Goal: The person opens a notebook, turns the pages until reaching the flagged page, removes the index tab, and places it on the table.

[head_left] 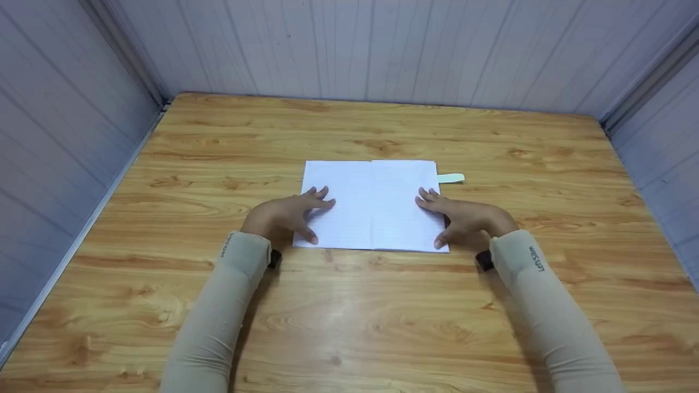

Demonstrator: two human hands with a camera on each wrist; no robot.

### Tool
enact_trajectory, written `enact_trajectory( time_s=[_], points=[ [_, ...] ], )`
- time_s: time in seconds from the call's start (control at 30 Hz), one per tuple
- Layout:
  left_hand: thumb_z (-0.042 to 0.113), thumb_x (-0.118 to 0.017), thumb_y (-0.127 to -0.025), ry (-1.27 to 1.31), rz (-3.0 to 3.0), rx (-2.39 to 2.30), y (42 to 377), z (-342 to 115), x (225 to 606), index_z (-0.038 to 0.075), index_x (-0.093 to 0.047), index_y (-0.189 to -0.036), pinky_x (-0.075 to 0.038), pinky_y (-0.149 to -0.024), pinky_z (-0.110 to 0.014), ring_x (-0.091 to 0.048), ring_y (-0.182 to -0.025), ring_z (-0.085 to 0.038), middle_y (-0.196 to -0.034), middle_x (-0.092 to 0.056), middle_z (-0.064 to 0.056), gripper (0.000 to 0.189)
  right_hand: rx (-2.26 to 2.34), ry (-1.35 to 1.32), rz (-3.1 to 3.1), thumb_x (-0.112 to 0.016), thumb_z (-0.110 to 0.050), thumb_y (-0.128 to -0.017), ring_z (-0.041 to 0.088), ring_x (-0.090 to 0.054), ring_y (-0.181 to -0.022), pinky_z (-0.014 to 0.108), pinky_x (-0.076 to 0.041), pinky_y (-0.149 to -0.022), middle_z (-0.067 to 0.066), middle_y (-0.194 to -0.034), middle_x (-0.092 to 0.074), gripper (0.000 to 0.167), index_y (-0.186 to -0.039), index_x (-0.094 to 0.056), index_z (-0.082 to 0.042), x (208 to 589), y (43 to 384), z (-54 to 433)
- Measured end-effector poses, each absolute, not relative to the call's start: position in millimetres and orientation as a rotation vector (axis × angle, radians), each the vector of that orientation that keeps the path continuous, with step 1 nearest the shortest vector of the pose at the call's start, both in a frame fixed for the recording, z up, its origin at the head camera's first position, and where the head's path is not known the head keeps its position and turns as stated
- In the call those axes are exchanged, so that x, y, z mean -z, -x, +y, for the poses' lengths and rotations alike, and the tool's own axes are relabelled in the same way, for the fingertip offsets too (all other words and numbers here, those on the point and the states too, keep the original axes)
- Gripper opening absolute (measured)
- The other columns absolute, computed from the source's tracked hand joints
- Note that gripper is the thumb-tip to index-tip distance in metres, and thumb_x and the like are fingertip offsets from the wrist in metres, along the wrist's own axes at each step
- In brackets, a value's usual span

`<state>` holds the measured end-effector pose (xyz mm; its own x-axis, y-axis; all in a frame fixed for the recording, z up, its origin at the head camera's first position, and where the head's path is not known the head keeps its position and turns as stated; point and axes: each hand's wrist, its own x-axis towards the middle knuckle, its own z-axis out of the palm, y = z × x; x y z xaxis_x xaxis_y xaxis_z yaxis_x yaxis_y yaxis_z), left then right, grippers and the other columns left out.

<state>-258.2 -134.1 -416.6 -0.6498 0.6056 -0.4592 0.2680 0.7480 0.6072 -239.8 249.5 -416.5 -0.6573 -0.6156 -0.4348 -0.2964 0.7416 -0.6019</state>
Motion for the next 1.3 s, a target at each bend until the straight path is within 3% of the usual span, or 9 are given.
enact_trajectory(
  time_s=[0.63,0.87,1.3],
  points=[
    [0.017,-0.079,-0.076,-0.599,2.275,-0.685,257.6,-134.5,418.0,0.026,-0.025,-0.152,0.004,-0.12,-0.049,0.016,-0.148,-0.018,-0.162,0.007,0.008,0.094,0.647,0.629,2.318,-0.072,-0.035,-0.084,0.024,0.013,-0.149,0.051,-0.001,-0.12,-0.001,-0.162,0.01,0.095,-0.155,-0.011,-0.015,417.2,240.5,247.8],
    [0.013,-0.079,-0.077,-0.649,2.255,-0.705,257.1,-136.4,415.9,0.021,-0.024,-0.152,0.001,-0.121,-0.047,0.016,-0.149,-0.02,-0.163,0.007,0.003,0.093,0.679,0.686,2.304,-0.07,-0.034,-0.086,0.028,0.013,-0.149,0.053,-0.001,-0.119,0.006,-0.162,0.009,0.093,-0.154,-0.012,-0.01,417.8,242.0,247.9],
    [0.015,-0.078,-0.078,-0.59,2.29,-0.664,253.5,-131.4,413.2,0.027,-0.025,-0.152,0.006,-0.12,-0.051,0.016,-0.149,-0.019,-0.162,0.006,0.008,0.092,0.66,0.672,2.308,-0.069,-0.038,-0.086,0.029,0.013,-0.149,0.054,0.0,-0.119,0.005,-0.162,0.009,0.092,-0.154,-0.012,-0.012,416.9,241.7,250.0]
  ],
)
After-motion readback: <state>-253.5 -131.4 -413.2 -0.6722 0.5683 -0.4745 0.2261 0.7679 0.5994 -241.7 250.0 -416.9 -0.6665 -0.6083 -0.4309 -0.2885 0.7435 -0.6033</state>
